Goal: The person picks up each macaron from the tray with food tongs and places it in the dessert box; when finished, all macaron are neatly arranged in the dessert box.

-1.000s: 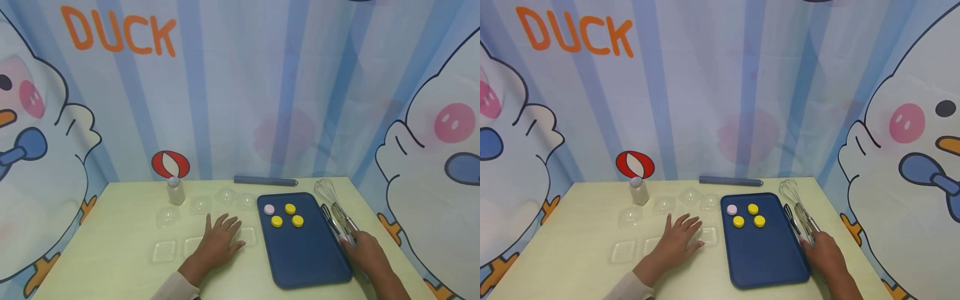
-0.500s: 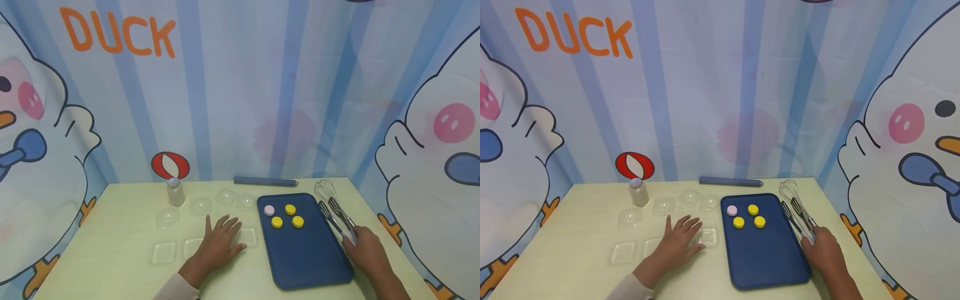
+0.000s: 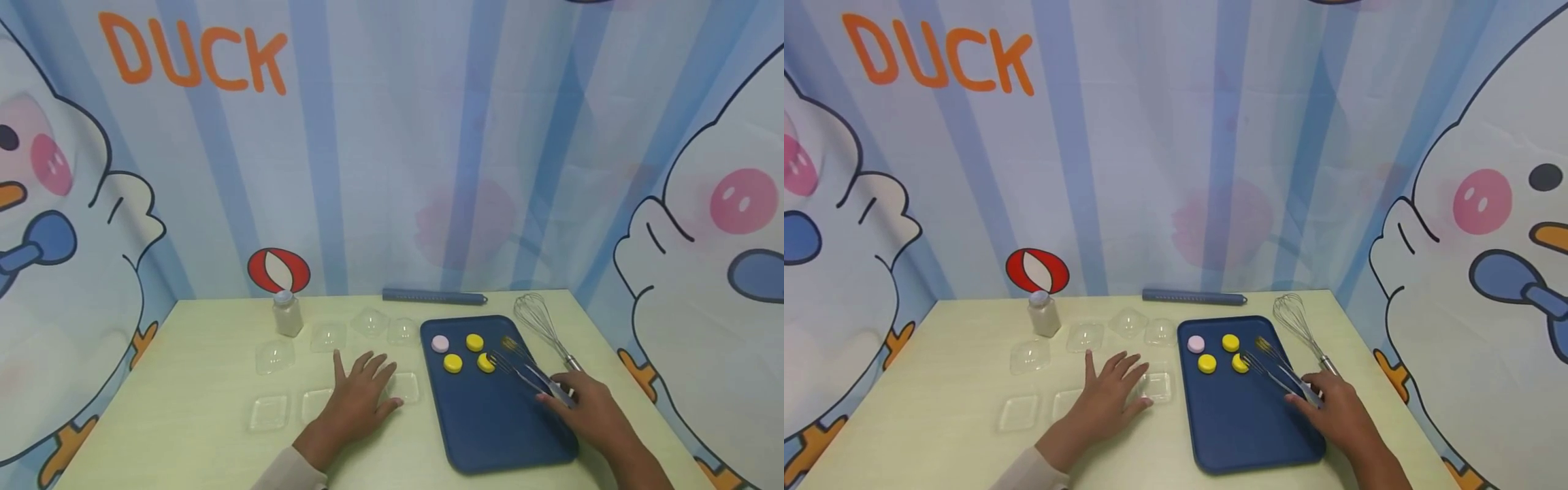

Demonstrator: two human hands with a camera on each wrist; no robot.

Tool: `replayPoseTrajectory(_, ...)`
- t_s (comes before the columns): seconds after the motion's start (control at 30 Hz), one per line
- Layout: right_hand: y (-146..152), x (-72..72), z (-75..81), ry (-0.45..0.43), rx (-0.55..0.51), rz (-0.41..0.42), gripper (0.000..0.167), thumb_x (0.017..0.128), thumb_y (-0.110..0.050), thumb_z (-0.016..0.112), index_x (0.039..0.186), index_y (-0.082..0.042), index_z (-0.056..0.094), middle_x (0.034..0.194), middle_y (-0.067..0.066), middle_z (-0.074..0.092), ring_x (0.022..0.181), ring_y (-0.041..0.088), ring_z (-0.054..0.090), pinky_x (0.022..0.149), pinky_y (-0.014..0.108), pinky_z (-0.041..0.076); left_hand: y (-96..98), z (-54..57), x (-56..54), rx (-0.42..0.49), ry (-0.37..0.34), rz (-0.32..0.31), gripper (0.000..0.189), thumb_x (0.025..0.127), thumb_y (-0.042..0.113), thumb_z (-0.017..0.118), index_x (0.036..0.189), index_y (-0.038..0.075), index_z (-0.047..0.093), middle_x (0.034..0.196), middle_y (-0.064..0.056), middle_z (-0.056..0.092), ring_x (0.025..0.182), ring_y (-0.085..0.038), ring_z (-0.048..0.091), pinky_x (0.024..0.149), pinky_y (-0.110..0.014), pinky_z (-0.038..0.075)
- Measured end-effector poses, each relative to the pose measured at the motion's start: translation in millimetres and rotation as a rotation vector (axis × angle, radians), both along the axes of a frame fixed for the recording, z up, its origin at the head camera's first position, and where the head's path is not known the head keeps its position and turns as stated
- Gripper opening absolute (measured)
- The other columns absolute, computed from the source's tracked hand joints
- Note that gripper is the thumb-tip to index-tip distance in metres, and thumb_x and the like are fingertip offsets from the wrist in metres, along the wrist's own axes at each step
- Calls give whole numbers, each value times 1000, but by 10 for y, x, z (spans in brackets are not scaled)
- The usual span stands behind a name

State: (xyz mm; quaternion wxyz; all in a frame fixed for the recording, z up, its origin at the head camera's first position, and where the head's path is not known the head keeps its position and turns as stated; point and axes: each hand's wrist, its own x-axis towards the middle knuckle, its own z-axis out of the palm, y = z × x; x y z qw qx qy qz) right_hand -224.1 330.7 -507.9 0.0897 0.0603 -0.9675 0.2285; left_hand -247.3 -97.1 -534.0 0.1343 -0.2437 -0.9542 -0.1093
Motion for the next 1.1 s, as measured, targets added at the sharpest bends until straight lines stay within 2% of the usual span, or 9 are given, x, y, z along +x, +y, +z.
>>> replayPoseTrajectory(0.1,-6,-7,-32,16,9,36,48,88,-37,92,118,-2,78,108,9,79,79,12,61,66,32,51,0,-3,4,2,-6,1,60,104,53,69,151,16,64,157,-11,63,151,-40,53,119,-91,19)
replayPoseTrajectory(0.3,-40,-30,-86,62,53,76,48,81,-34,97,113,-3,81,100,4,75,83,14,63,69,36,54,8,-12,8,9,-16,-5,59,104,51,68,151,16,64,155,-10,64,151,-40,54,119,-92,17)
replayPoseTrajectory(0.47,-74,-30,-69,51,78,73,47,83,-33,96,113,0,81,96,2,72,84,14,62,71,38,54,14,-13,13,10,-6,5,63,103,53,69,152,15,62,157,-10,63,150,-40,54,119,-92,16)
replayPoseTrajectory(0.77,-117,-29,-45,59,146,79,44,87,-34,93,112,0,81,94,2,72,82,15,63,71,42,54,17,-33,-1,4,-41,34,69,103,58,67,155,13,59,156,-8,64,152,-40,53,120,-91,15)
replayPoseTrajectory(0.97,-114,-16,-50,54,145,79,38,88,-33,91,109,-3,81,93,0,72,80,13,62,70,41,53,22,-35,-3,-5,-14,20,67,103,58,67,152,13,61,152,-5,66,151,-37,54,120,-91,18)
replayPoseTrajectory(1.1,-111,-9,-49,52,143,77,34,89,-32,91,107,-4,80,92,-1,72,79,12,60,69,41,53,30,-28,-5,-7,-17,11,72,101,60,68,153,11,60,157,-7,63,152,-37,52,120,-90,18)
